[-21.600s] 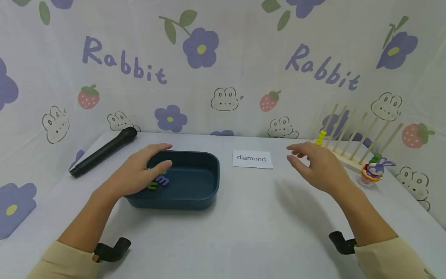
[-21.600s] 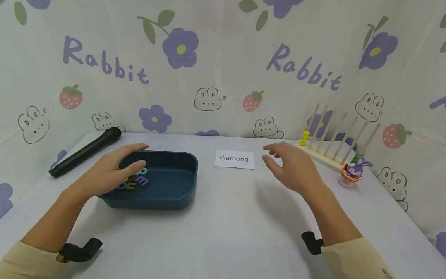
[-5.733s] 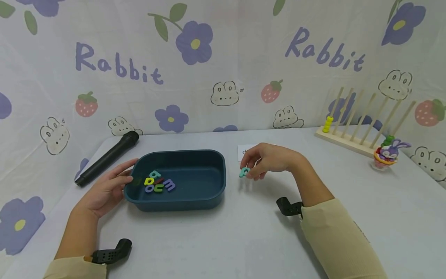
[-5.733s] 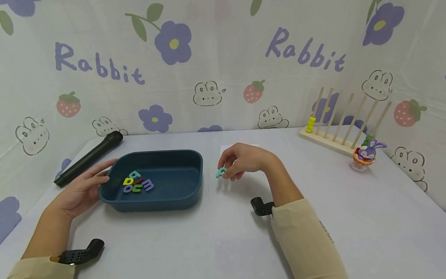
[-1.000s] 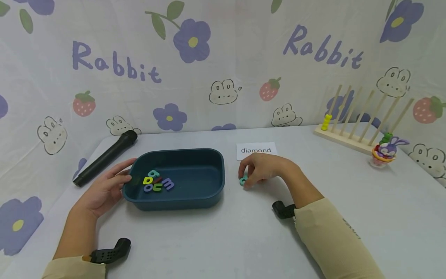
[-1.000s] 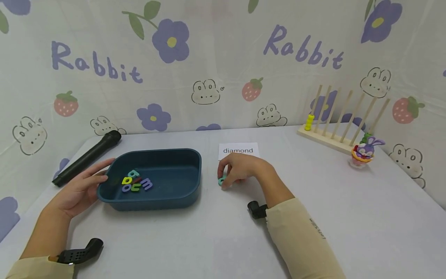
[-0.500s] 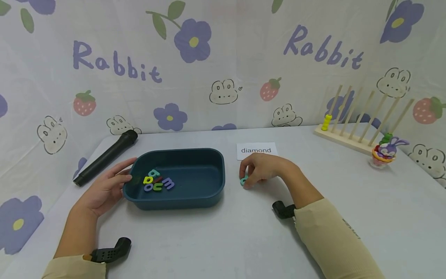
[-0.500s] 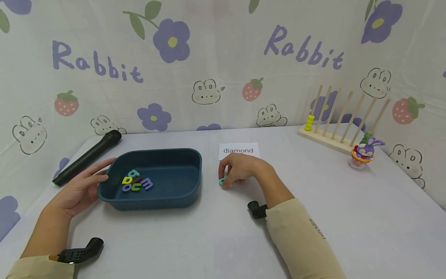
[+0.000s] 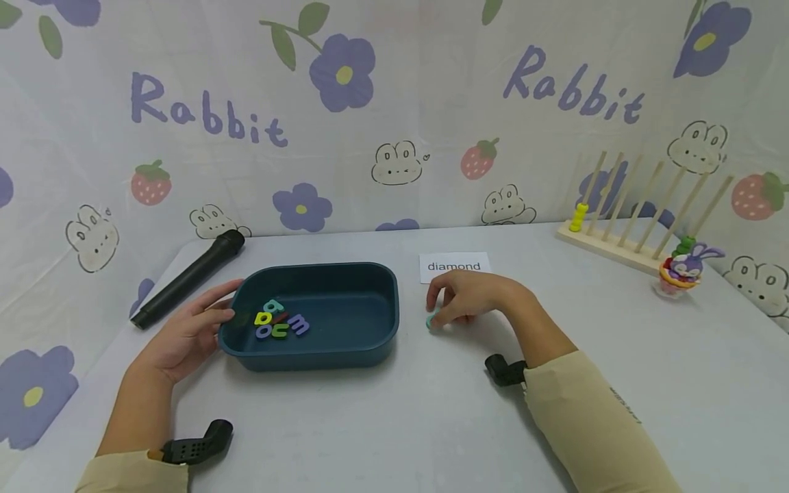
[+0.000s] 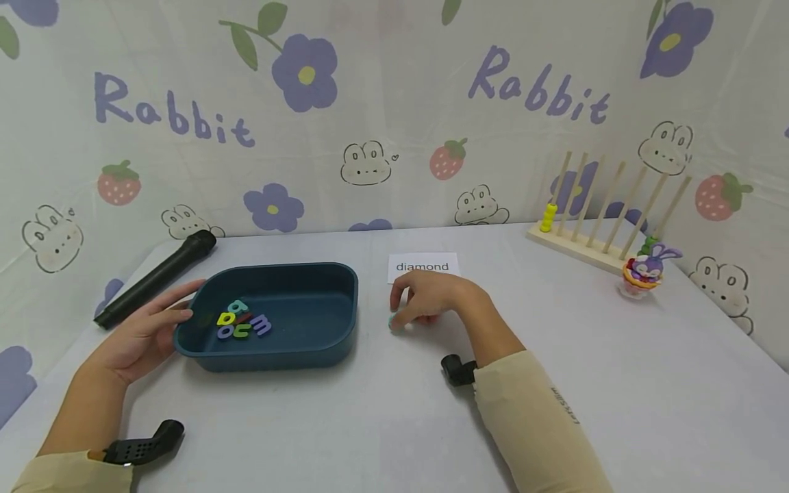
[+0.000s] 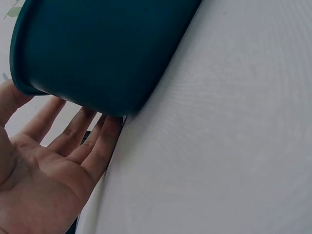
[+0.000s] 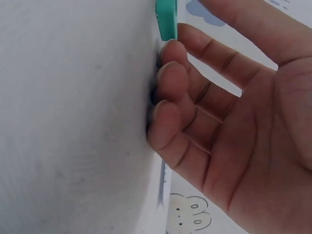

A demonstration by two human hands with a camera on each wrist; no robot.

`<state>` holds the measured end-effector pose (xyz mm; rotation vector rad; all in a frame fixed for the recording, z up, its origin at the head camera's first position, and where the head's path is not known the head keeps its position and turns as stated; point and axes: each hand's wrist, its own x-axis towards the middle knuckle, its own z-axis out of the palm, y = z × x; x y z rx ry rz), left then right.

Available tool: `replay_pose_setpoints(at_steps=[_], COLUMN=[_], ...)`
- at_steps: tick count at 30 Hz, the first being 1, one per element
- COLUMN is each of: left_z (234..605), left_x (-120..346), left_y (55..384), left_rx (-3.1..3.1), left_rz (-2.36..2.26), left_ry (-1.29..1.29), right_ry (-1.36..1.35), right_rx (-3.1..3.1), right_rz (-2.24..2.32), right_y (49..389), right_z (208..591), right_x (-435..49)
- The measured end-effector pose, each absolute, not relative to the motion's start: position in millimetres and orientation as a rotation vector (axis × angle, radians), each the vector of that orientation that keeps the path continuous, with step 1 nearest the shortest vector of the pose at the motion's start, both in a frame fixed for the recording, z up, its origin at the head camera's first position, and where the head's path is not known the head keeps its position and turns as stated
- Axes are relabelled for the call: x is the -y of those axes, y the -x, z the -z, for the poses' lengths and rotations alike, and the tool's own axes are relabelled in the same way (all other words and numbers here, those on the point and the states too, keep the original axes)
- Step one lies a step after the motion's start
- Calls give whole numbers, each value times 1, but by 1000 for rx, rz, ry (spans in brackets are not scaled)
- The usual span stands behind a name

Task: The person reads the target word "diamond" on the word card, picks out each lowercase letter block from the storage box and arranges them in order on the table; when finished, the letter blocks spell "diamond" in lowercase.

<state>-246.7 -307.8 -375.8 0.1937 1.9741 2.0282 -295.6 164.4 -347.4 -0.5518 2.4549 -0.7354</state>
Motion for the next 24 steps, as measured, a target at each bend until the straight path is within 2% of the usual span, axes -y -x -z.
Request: replay_pose_setpoints(at_steps=[14, 24], left_z=[377, 375], left_x=[305, 306], left_y=[249, 246], left_rx=[-2035, -2019], left_rz=[-1987, -2004], left_ry=[-176, -194], right_ry=[519, 599], right_rx=[-2534, -2577], right_rz=[775, 913], right_y=[291, 296], right_z=[330, 306], right_x=[-167, -159])
